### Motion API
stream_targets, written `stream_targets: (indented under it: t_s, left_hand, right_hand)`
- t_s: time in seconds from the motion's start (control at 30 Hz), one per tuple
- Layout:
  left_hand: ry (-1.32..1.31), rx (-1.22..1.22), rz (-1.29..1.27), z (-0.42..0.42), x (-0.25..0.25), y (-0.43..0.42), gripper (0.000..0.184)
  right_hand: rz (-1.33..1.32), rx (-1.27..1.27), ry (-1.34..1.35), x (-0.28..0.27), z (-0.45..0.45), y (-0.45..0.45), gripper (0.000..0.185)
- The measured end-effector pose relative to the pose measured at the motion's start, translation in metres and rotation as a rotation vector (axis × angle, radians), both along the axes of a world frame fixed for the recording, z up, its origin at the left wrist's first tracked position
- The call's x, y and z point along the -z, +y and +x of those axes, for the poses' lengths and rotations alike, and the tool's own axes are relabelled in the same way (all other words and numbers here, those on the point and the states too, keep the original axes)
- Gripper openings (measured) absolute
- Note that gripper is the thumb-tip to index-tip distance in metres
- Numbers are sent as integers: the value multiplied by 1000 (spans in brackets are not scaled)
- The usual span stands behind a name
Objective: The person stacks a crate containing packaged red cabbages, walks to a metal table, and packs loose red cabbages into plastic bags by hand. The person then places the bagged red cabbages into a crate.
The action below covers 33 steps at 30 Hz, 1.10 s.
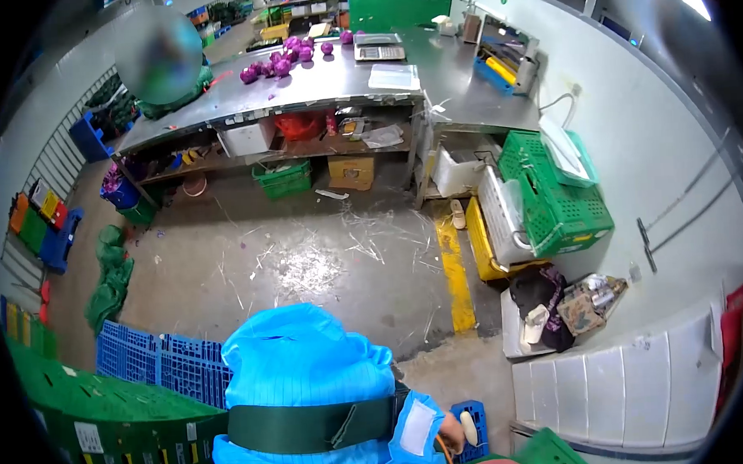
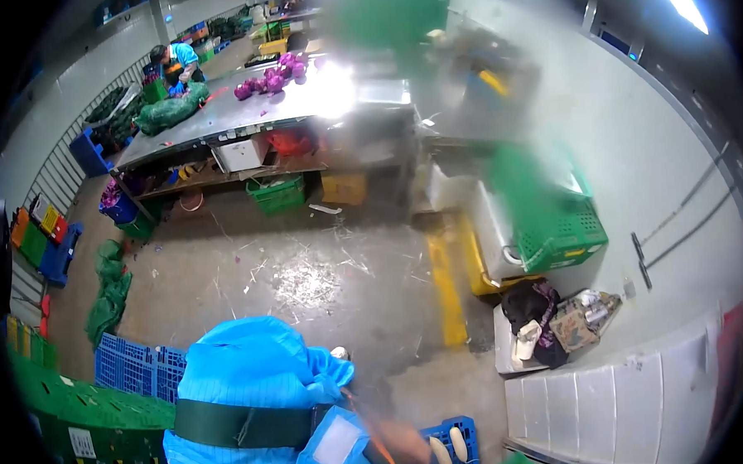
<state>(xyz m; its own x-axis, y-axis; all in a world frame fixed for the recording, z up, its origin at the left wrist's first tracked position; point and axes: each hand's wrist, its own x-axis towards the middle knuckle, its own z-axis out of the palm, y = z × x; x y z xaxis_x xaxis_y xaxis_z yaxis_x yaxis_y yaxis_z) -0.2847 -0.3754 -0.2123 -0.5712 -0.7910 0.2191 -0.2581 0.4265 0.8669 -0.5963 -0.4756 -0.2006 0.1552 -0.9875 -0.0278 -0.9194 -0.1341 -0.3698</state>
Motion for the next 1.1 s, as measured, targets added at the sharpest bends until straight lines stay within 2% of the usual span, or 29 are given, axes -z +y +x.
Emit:
stream_targets:
  t_s: [0.1,0.2,0.27,0.33,0.4,0.43,0.47,0.5,0.53,0.57,0.63,0.67,0.7,0.73,0.8,0.87,0.9,0.93,1.0,1.03,1.1]
  left_hand:
    - [165,92,-225,75,-1,-38,17]
    - [306,29,-491,117,-40,-76,15]
    - [218,-23,-608,156,-91,-98,17]
    - [50,-33,-615,183,-108,-120,22]
    - [-128,-99,-715,237,-97,-163,28]
    - [-135,-214,-773,258,-60,-197,35]
    - [-178,-335,-797,278,-44,-222,35]
    - [-219,-458,-820,297,-33,-244,36]
    - [-257,-581,-840,318,-24,-269,37]
    - [-290,-549,-727,344,-25,-291,35]
    - [-519,-480,-522,403,-44,-329,30]
    - [-640,-424,-389,426,-46,-334,28]
    - [-686,-526,-403,446,-39,-351,25]
    - [-733,-629,-418,470,-35,-369,21]
    - [-626,-735,-573,551,-64,-385,16]
    - [-562,-855,-735,614,-78,-400,14]
    - [-572,-890,-776,637,-87,-404,4]
    - [-580,-894,-836,663,-86,-414,6]
    - [-569,-905,-957,713,-80,-441,12]
    - [-566,-887,-990,734,-85,-452,12]
    - [-499,-853,-1067,768,-99,-468,12]
  right_hand:
    - [-9,-16,21,-4,94,4,83]
    - [15,-47,39,-23,169,-1,85]
    - [30,-76,42,-41,210,-13,86]
    - [50,-125,53,-57,253,-37,88]
    - [45,-192,77,-65,325,-80,89]
    - [-16,-271,96,-61,370,-109,89]
    - [-81,-356,149,-64,396,-143,89]
    - [-309,-467,-1,-57,428,-168,80]
    - [-336,-571,-1,-55,461,-195,83]
    - [-361,-686,7,-61,497,-228,86]
    - [-378,-812,72,-69,569,-284,91]
    - [-345,-810,108,-63,602,-290,93]
    - [-342,-850,114,-69,630,-302,95]
    - [-283,-898,133,-84,660,-320,101]
    - [-161,-1025,161,-130,742,-355,109]
    - [-22,-1282,175,-185,802,-417,117]
    - [40,-1300,193,-214,830,-443,116]
    - [123,-1181,47,-241,864,-458,95]
    - [-135,-984,-134,-240,939,-533,36]
    - [-411,-852,-59,-232,973,-580,32]
    - [-486,-795,-35,-224,1008,-667,44]
